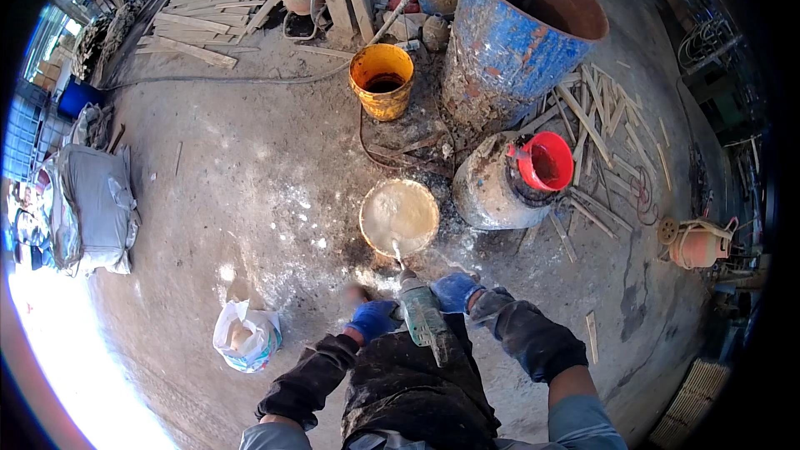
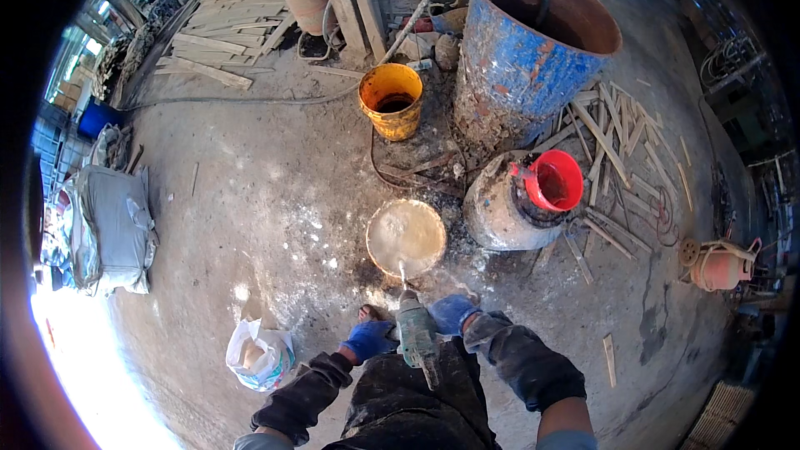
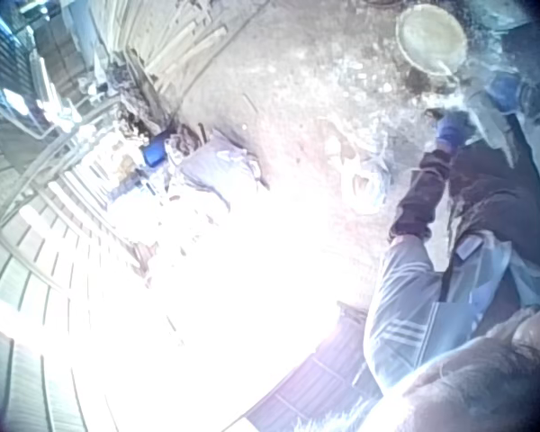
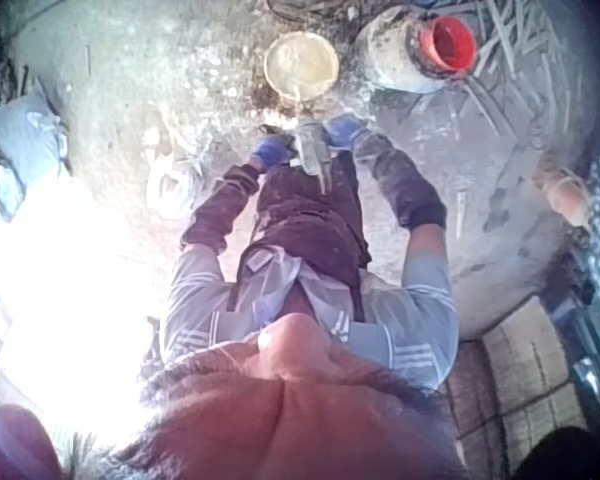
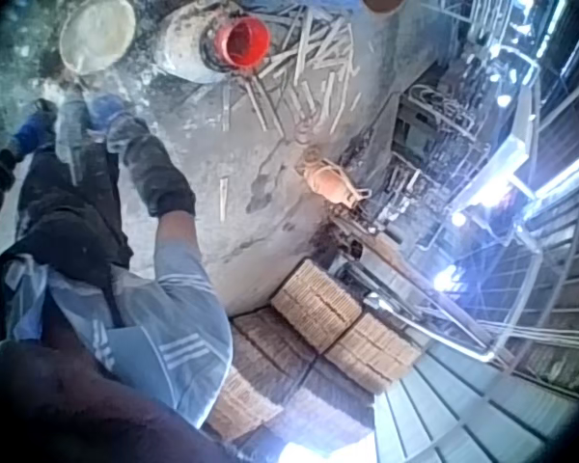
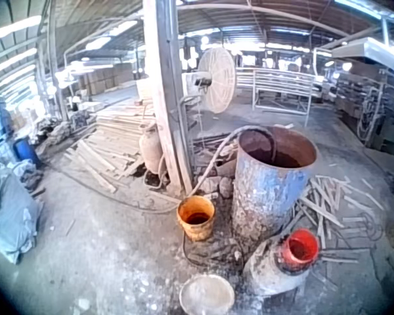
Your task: The person mixes a substance in a bucket using an electric mixer, adds powder from a bag into the mixture, and continues stirring with the tool.
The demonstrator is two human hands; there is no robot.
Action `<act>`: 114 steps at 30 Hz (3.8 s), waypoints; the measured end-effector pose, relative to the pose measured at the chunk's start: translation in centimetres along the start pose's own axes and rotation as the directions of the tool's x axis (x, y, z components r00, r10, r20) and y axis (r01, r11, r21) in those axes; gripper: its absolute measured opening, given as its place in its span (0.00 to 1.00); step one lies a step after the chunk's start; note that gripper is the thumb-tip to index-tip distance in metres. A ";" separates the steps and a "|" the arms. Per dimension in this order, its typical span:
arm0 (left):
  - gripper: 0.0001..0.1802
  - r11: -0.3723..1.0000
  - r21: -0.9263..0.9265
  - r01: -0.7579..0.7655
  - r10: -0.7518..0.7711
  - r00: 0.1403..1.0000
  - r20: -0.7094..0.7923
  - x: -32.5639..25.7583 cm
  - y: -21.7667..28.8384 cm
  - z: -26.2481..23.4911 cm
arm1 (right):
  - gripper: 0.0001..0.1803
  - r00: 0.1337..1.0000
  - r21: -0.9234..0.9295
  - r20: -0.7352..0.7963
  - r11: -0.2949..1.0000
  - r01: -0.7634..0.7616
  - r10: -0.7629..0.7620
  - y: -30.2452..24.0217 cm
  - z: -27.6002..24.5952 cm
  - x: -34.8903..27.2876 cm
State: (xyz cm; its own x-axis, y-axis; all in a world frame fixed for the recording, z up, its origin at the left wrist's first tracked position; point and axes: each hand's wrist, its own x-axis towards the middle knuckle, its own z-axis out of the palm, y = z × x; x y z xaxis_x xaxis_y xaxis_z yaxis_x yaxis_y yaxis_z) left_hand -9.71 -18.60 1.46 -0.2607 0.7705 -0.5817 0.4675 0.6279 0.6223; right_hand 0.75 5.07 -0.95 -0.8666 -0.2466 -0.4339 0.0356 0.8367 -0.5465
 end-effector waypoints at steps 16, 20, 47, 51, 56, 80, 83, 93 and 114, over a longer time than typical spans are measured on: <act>0.22 0.994 -0.101 0.046 -0.047 0.999 -0.007 -0.1 2.8 -0.2 | 0.16 0.997 -0.134 -0.011 0.989 0.069 -0.071 0.9 -3.0 -1.2; 0.21 0.991 -0.131 -0.013 0.003 0.997 -0.077 0.3 2.1 1.2 | 0.14 0.996 -0.150 0.023 0.985 0.088 -0.086 0.6 -4.2 -1.3; 0.18 0.998 -0.038 0.043 -0.044 0.999 -0.033 -1.0 -0.9 -0.1 | 0.16 1.000 -0.088 0.000 0.996 0.019 -0.019 -1.6 -2.7 0.5; 0.18 0.997 0.070 0.032 -0.031 0.999 -0.012 -0.4 0.9 -3.0 | 0.15 0.998 -0.116 -0.065 0.993 0.000 -0.008 -0.5 -2.4 0.9; 0.21 1.000 0.005 -0.006 0.006 0.999 -0.039 0.2 -0.4 -2.2 | 0.13 0.989 -0.118 -0.139 0.993 0.023 -0.039 -0.4 -2.1 0.9; 0.19 0.994 0.102 -0.023 0.028 0.999 -0.042 0.8 -0.9 -3.5 | 0.11 0.976 -0.132 -0.220 0.991 -0.033 0.003 -0.7 -1.3 0.9; 0.18 0.991 0.128 -0.024 0.029 0.999 -0.039 1.4 -0.3 -3.8 | 0.11 0.969 -0.119 -0.246 0.990 -0.072 0.040 -0.5 -1.7 0.7; 0.17 0.995 0.076 -0.069 0.072 0.997 -0.040 1.2 1.2 -1.9 | 0.11 0.947 -0.147 -0.319 0.989 -0.015 -0.033 -0.7 -3.0 -1.4; 0.19 0.985 0.164 -0.049 0.060 0.996 -0.059 -1.3 0.2 -3.6 | 0.11 0.978 -0.178 -0.208 0.983 -0.041 0.003 -2.8 -3.1 0.5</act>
State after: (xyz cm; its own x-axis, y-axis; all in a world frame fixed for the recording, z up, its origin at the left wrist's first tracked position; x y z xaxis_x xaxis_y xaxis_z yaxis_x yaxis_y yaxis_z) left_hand -12.34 -19.11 4.21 -0.2821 0.8117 -0.5114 0.6121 0.5627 0.5556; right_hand -1.31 4.14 2.58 -0.9511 -0.1371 -0.2768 -0.0184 0.9197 -0.3923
